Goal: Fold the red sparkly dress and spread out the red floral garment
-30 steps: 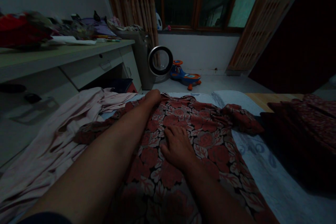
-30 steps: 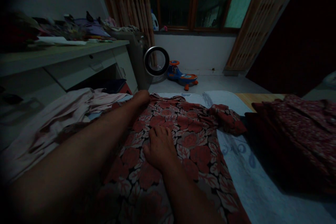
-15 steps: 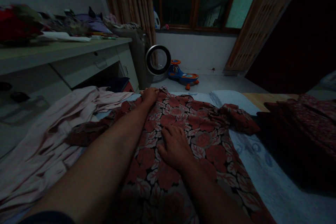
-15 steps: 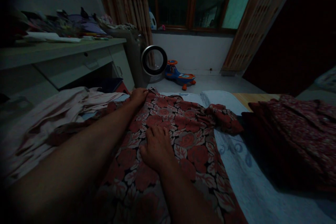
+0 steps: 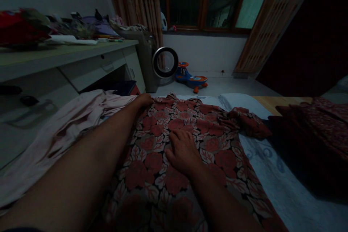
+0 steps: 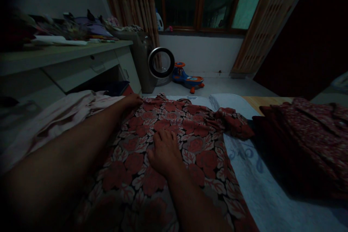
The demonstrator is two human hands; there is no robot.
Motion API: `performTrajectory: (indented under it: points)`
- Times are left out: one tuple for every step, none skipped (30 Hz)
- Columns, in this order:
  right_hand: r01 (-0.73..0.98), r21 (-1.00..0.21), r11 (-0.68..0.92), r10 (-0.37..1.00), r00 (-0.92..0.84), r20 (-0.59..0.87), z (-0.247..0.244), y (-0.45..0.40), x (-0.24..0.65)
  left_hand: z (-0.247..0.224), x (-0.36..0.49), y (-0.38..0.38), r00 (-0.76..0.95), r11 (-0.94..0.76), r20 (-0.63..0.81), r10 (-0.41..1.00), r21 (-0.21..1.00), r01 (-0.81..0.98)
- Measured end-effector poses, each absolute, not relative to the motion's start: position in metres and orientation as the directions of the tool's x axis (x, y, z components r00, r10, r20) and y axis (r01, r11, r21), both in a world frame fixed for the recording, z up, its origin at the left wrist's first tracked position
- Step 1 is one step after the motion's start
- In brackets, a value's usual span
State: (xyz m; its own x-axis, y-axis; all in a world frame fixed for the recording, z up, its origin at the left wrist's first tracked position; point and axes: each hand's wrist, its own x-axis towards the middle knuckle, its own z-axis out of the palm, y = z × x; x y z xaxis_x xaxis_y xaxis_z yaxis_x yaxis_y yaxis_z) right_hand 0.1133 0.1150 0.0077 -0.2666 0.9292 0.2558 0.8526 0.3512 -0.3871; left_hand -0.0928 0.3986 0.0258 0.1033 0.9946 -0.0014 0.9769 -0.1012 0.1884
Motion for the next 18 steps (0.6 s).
performTrajectory:
  points:
    - [0.853,-0.387,0.351,0.929,-0.265,0.258,0.008,0.115,0.113,0.025,-0.094,0.399,0.103,-0.101,0.001,0.995,0.188,0.977]
    - [0.853,-0.387,0.351,0.929,-0.265,0.259,0.008,0.115,0.113,0.024,-0.094,0.399,0.102,-0.101,0.006,0.995,0.185,0.977]
    - [0.853,-0.386,0.351,0.929,-0.264,0.260,0.008,0.115,0.114,0.023,-0.093,0.398,0.100,-0.102,0.017,0.995,0.183,0.978]
    - [0.854,-0.384,0.351,0.928,-0.265,0.260,0.008,0.115,0.114,0.022,-0.093,0.397,0.098,-0.102,0.031,0.995,0.183,0.978]
    - [0.855,-0.381,0.352,0.928,-0.267,0.259,0.008,0.115,0.114,0.020,-0.092,0.395,0.099,-0.107,0.050,0.994,0.176,0.979]
    - [0.856,-0.378,0.354,0.928,-0.270,0.257,0.008,0.115,0.114,0.019,-0.091,0.392,0.106,-0.117,0.075,0.991,0.156,0.981]
    - [0.857,-0.375,0.354,0.928,-0.272,0.255,0.007,0.115,0.114,0.018,-0.091,0.389,0.119,-0.131,0.105,0.987,0.122,0.984]
    - [0.858,-0.373,0.353,0.928,-0.272,0.254,0.007,0.116,0.114,0.018,-0.090,0.385,0.133,-0.145,0.136,0.982,0.076,0.987]
    - [0.858,-0.373,0.352,0.929,-0.271,0.253,0.007,0.116,0.114,0.018,-0.090,0.381,0.148,-0.154,0.166,0.975,0.023,0.988]
    - [0.858,-0.374,0.351,0.929,-0.270,0.253,0.007,0.116,0.115,0.018,-0.089,0.376,0.156,-0.153,0.192,0.969,-0.029,0.988]
    - [0.857,-0.376,0.351,0.929,-0.270,0.253,0.007,0.117,0.115,0.020,-0.087,0.372,0.154,-0.143,0.215,0.964,-0.069,0.987]
    - [0.856,-0.379,0.352,0.929,-0.270,0.252,0.007,0.117,0.115,0.022,-0.086,0.368,0.140,-0.123,0.236,0.962,-0.088,0.989]
    - [0.854,-0.382,0.352,0.929,-0.270,0.253,0.007,0.117,0.115,0.025,-0.083,0.363,0.127,-0.106,0.261,0.957,-0.092,0.990]
    - [0.853,-0.384,0.355,0.928,-0.272,0.253,0.007,0.117,0.115,0.028,-0.081,0.358,0.120,-0.099,0.287,0.951,-0.084,0.991]
    - [0.851,-0.385,0.357,0.928,-0.274,0.255,0.007,0.117,0.115,0.032,-0.080,0.354,0.122,-0.106,0.309,0.943,-0.070,0.992]
    - [0.851,-0.385,0.358,0.927,-0.274,0.257,0.006,0.117,0.115,0.035,-0.080,0.349,0.137,-0.126,0.322,0.937,-0.055,0.991]
    - [0.850,-0.385,0.359,0.926,-0.273,0.260,0.006,0.117,0.115,0.039,-0.082,0.344,0.154,-0.147,0.322,0.934,-0.045,0.988]
    - [0.850,-0.386,0.360,0.925,-0.273,0.263,0.006,0.117,0.114,0.043,-0.086,0.340,0.166,-0.160,0.300,0.939,-0.043,0.986]
